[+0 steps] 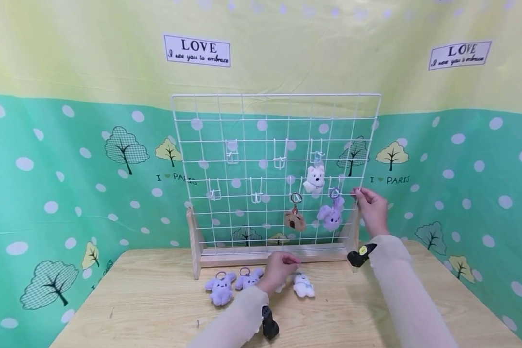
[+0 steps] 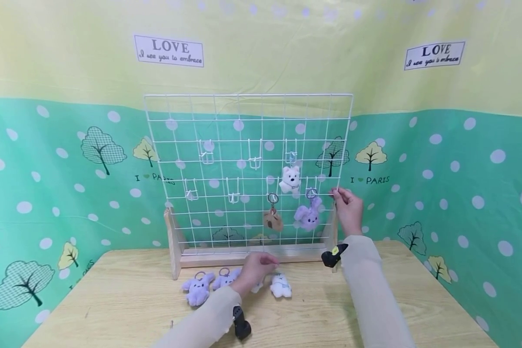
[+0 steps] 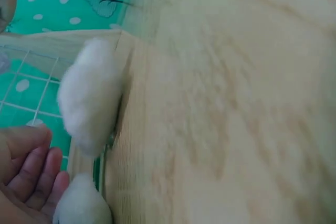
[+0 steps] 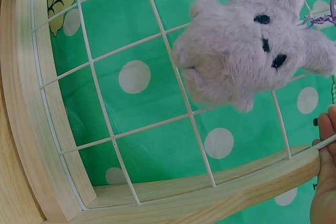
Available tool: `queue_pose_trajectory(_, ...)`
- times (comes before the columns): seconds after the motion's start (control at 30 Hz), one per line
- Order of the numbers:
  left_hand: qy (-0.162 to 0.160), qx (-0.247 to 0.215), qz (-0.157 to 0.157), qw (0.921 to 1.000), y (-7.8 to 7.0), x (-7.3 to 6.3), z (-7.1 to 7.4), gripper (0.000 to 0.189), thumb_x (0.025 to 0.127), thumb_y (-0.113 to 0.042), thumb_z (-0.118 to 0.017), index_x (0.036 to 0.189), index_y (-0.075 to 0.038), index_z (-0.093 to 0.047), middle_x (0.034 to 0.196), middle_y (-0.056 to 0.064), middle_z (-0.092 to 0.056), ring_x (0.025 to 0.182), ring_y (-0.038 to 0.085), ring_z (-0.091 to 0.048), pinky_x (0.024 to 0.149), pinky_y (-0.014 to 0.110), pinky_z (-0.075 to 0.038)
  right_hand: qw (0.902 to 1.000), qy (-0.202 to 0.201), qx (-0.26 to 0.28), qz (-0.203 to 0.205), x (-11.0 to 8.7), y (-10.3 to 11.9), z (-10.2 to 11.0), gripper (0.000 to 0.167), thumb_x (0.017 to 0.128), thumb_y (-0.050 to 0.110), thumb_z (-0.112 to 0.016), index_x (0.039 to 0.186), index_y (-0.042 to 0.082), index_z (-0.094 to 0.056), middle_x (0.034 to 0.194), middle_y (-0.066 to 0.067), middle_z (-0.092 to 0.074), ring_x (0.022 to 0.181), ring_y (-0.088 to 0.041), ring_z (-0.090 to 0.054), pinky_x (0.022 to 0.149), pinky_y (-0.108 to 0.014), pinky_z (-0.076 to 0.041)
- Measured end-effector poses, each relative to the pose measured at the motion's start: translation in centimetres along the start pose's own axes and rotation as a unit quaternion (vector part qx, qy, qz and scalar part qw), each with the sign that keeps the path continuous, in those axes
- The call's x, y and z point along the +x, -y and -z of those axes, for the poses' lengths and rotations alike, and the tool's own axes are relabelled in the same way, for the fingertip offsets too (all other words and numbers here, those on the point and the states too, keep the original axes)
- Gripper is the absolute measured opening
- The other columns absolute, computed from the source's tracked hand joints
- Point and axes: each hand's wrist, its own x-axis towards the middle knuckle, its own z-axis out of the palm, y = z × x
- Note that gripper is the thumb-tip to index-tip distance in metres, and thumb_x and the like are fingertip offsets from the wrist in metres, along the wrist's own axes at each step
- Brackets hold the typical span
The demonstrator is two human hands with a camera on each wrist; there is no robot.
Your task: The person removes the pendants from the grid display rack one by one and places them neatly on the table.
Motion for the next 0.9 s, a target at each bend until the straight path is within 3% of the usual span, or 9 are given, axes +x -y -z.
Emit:
queue_pose_trajectory(0.17, -0.02, -0.018, 0.012, 0.9996, 0.1, 0.2, 0.5, 0.006, 0.082, -0.003, -0.07, 0.087, -0.004, -0.071, 0.08, 0.001, -0.068, 0.071, 0.006, -0.06, 0.066, 0.021, -0.051, 1.0, 0.005, -0.001, -0.001, -0.2, 0.0, -0.1, 0.042, 0.096, 0.032, -0.051, 0.128, 0.004, -0.056, 0.121, -0.008, -0.064, 0.109, -0.016, -0.061, 0.087, -0.015, -0.046)
queue_pose_trajectory(0.27, -0.031, -0.041, 0.018, 0.9985, -0.8, 0.4, 1.1, 0.008, 0.082, -0.004, -0.07, 0.09, -0.004, -0.071, 0.083, 0.002, -0.069, 0.075, 0.009, -0.062, 0.069, 0.023, -0.052, 1.0, 0.004, 0.001, 0.004, -0.1, -0.1, 0.0, 0.043, 0.096, 0.032, -0.051, 0.127, 0.003, -0.056, 0.12, -0.007, -0.064, 0.104, -0.008, -0.061, 0.087, -0.015, -0.046)
queue_pose_trajectory(0.43, -0.047, -0.076, 0.021, 0.9958, -3.7, 0.7, 2.7, 0.014, 0.084, -0.011, -0.071, 0.096, -0.003, -0.07, 0.091, 0.002, -0.069, 0.082, 0.011, -0.062, 0.073, 0.026, -0.052, 0.9999, -0.006, 0.002, 0.014, 0.0, -0.2, -0.1, 0.041, 0.096, 0.03, -0.052, 0.126, 0.002, -0.057, 0.117, -0.006, -0.066, 0.097, -0.001, -0.061, 0.084, -0.014, -0.047)
queue_pose_trajectory(0.67, -0.086, -0.105, -0.024, 0.9904, -7.4, 1.5, 4.2, 0.018, 0.084, -0.015, -0.071, 0.098, -0.004, -0.07, 0.092, 0.004, -0.07, 0.083, 0.012, -0.062, 0.074, 0.027, -0.052, 0.9997, -0.018, 0.005, 0.015, 0.1, -0.4, -0.2, 0.04, 0.095, 0.03, -0.054, 0.123, 0.002, -0.059, 0.114, -0.004, -0.067, 0.092, 0.003, -0.061, 0.083, -0.012, -0.047)
queue_pose_trajectory(0.9, -0.125, -0.112, -0.041, 0.9849, -9.5, 3.0, 4.5, 0.023, 0.086, -0.016, -0.069, 0.107, -0.006, -0.068, 0.099, 0.002, -0.068, 0.092, 0.014, -0.062, 0.081, 0.027, -0.052, 0.9998, -0.013, 0.002, 0.017, 0.2, -0.5, -0.1, 0.041, 0.095, 0.031, -0.054, 0.124, 0.002, -0.058, 0.114, -0.004, -0.067, 0.099, -0.006, -0.063, 0.081, -0.011, -0.047)
